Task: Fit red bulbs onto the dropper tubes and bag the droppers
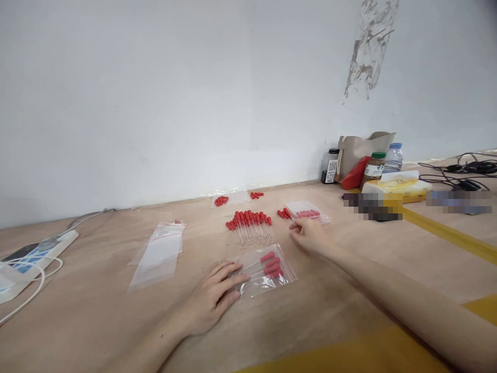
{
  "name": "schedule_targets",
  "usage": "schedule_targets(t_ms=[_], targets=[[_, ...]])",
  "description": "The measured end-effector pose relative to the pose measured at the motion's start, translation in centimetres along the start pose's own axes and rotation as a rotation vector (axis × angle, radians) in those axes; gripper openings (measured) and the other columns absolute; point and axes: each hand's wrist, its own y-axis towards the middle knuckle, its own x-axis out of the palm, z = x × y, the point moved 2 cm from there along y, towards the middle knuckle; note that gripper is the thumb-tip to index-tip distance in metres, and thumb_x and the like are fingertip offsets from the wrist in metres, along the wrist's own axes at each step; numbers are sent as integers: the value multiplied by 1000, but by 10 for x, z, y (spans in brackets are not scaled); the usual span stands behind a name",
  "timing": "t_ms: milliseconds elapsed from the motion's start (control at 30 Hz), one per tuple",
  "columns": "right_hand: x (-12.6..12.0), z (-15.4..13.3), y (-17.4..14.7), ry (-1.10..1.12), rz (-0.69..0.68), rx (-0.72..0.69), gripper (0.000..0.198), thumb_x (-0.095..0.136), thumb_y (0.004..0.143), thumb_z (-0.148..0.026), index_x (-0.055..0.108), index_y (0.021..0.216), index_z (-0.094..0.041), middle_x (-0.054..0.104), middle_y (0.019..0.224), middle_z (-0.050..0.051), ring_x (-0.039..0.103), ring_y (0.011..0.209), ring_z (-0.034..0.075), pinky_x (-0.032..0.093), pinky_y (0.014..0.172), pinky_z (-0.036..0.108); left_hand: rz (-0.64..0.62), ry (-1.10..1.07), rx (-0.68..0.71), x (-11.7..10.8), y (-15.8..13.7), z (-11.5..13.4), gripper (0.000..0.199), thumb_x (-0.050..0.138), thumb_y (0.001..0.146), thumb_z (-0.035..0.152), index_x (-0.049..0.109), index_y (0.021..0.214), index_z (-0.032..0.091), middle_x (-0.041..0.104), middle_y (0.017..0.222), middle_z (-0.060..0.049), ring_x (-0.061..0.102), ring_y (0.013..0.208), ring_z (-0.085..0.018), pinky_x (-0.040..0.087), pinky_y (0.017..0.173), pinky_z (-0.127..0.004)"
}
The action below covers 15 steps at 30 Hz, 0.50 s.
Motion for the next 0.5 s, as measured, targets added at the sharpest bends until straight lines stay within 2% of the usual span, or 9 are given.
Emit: schedule_targets(t_ms=[100, 200, 367, 500], targets=[[2, 2, 22, -218, 22, 87, 17, 48, 72, -19, 64, 79, -16, 63, 86, 8, 58, 80, 18, 40, 67, 26, 17, -19, 0, 0, 0, 0, 34, 38, 90, 29, 45, 123, 29, 41, 132, -2, 33, 122, -21, 30, 101, -42], [9, -2, 35, -333, 23, 197, 22, 45, 78, -26, 63, 87, -17, 61, 97, 11, 58, 87, 22, 41, 68, 28, 13, -23, -12, -1, 0, 1, 34, 37, 90, 30, 45, 123, 29, 42, 131, -2, 34, 121, -21, 30, 101, -42], [20, -7, 47, -398, -27, 325, 28, 44, 80, -28, 62, 95, -12, 60, 99, 17, 58, 89, 27, 44, 70, 34, 20, -27, -17, -1, 0, 2, 34, 37, 90, 30, 43, 124, 29, 43, 130, -2, 35, 121, -21, 30, 102, -42], [25, -11, 51, -399, -82, 325, 27, 45, 80, -25, 62, 96, -10, 60, 98, 21, 59, 90, 28, 44, 71, 36, 16, -21, -23, 1, 0, 0, 35, 37, 90, 31, 42, 125, 28, 42, 131, -2, 33, 122, -20, 28, 103, -42]])
